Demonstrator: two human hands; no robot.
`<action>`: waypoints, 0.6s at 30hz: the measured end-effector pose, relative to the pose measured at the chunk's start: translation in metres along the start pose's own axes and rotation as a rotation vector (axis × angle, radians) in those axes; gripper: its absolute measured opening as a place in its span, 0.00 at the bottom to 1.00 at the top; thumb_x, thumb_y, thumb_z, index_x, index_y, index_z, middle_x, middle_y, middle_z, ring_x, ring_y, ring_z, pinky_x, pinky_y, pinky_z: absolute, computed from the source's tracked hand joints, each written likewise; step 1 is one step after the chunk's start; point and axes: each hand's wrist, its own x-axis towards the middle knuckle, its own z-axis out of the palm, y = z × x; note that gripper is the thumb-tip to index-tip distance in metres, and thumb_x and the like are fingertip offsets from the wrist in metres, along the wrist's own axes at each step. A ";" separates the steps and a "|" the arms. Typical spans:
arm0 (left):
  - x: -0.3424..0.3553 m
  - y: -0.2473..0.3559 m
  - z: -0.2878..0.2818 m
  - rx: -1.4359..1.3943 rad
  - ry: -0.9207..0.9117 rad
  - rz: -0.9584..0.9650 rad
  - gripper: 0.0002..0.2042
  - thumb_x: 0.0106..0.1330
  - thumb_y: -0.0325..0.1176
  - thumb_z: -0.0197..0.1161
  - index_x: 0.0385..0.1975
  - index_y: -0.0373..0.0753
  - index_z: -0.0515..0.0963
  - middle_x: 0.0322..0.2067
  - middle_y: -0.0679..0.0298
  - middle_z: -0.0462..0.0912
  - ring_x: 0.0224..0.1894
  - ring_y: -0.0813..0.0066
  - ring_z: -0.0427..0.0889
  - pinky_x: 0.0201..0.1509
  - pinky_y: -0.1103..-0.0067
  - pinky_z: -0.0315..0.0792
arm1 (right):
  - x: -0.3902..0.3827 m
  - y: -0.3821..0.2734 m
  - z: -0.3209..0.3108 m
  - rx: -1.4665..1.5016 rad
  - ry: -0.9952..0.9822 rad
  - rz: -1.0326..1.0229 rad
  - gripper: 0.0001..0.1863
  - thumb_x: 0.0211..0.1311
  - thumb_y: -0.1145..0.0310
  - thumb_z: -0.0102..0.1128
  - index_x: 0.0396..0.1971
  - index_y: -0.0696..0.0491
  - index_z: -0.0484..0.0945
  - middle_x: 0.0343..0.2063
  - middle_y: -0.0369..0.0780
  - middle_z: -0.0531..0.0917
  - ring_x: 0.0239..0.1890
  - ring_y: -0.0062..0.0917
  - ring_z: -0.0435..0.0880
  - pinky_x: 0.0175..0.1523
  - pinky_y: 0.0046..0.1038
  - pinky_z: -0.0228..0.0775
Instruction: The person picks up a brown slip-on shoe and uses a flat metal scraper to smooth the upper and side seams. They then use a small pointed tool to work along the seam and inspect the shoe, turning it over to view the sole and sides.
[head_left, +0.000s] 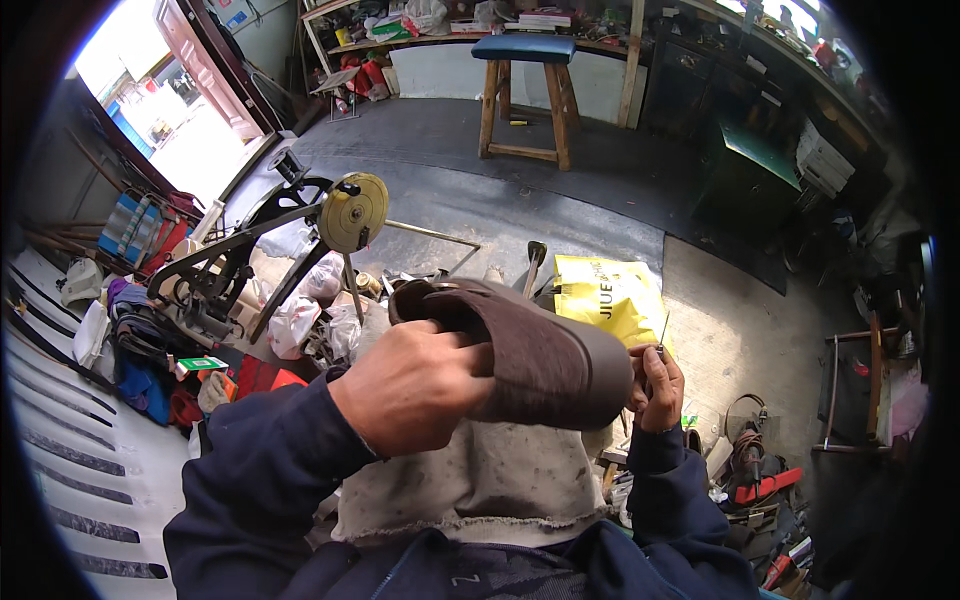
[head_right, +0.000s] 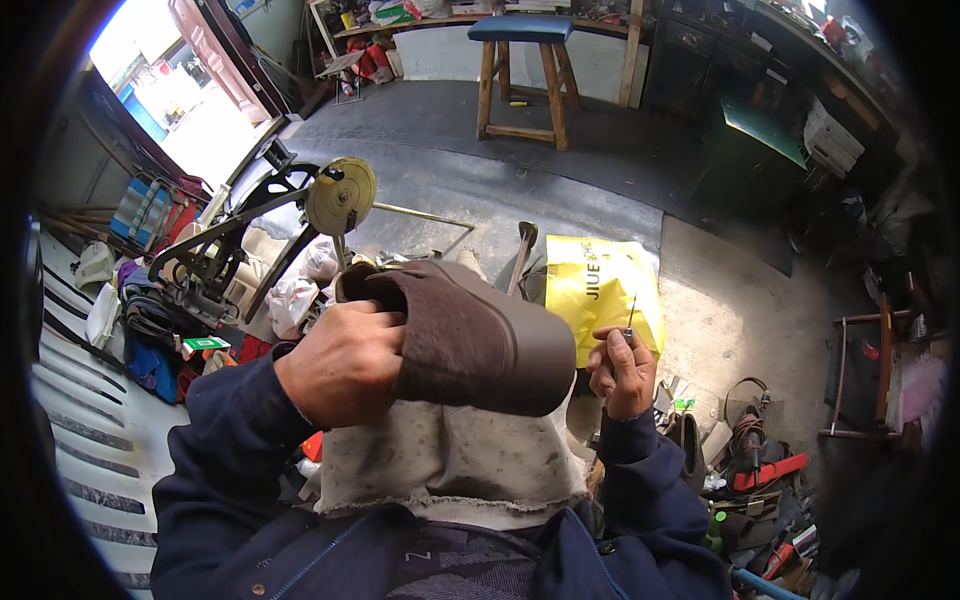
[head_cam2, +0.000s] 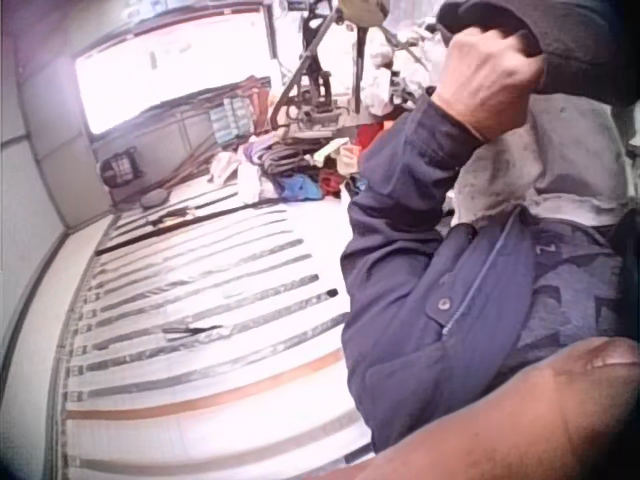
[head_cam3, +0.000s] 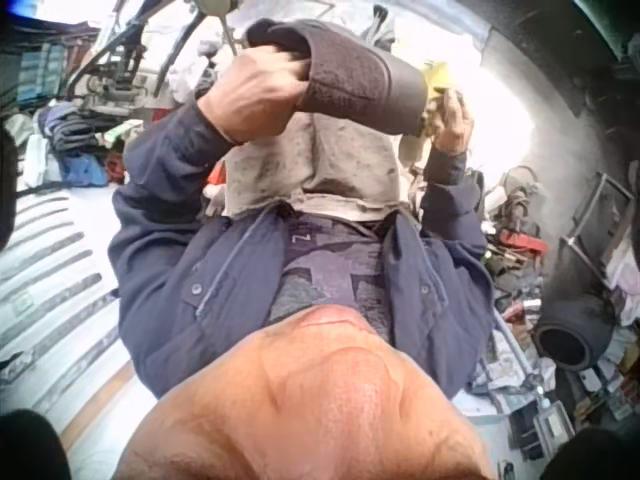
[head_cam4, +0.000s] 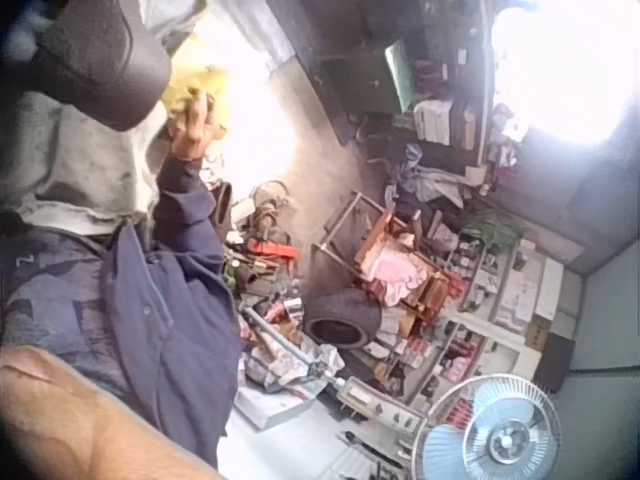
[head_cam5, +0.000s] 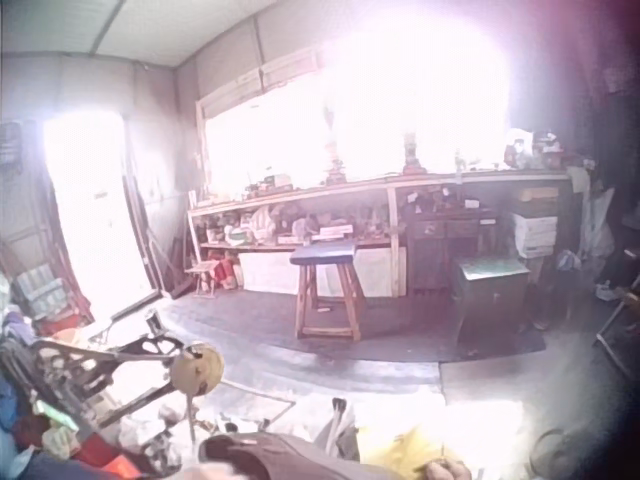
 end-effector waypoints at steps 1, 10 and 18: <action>-0.008 0.003 0.003 0.159 -0.032 0.053 0.10 0.51 0.32 0.63 0.34 0.48 0.79 0.33 0.64 0.81 0.37 0.67 0.83 0.38 0.72 0.76 | -0.008 -0.012 0.013 0.030 -0.051 -0.020 0.14 0.77 0.62 0.51 0.48 0.58 0.76 0.25 0.38 0.81 0.12 0.08 0.58 0.17 0.15 0.52; -0.123 0.015 0.099 0.087 -0.080 -0.066 0.13 0.50 0.36 0.64 0.36 0.41 0.82 0.43 0.62 0.83 0.53 0.61 0.79 0.59 0.66 0.74 | -0.089 0.039 0.109 -0.290 -0.304 0.283 0.22 0.65 0.75 0.66 0.57 0.59 0.73 0.31 0.31 0.76 0.32 0.10 0.72 0.39 0.14 0.65; -0.150 0.036 0.075 -1.237 -0.064 -0.577 0.36 0.67 0.40 0.64 0.68 0.25 0.61 0.66 0.44 0.69 0.72 0.56 0.64 0.75 0.68 0.57 | -0.097 0.052 0.111 -0.507 -0.315 0.124 0.21 0.60 0.78 0.69 0.53 0.59 0.75 0.24 0.30 0.76 0.23 0.08 0.67 0.29 0.15 0.60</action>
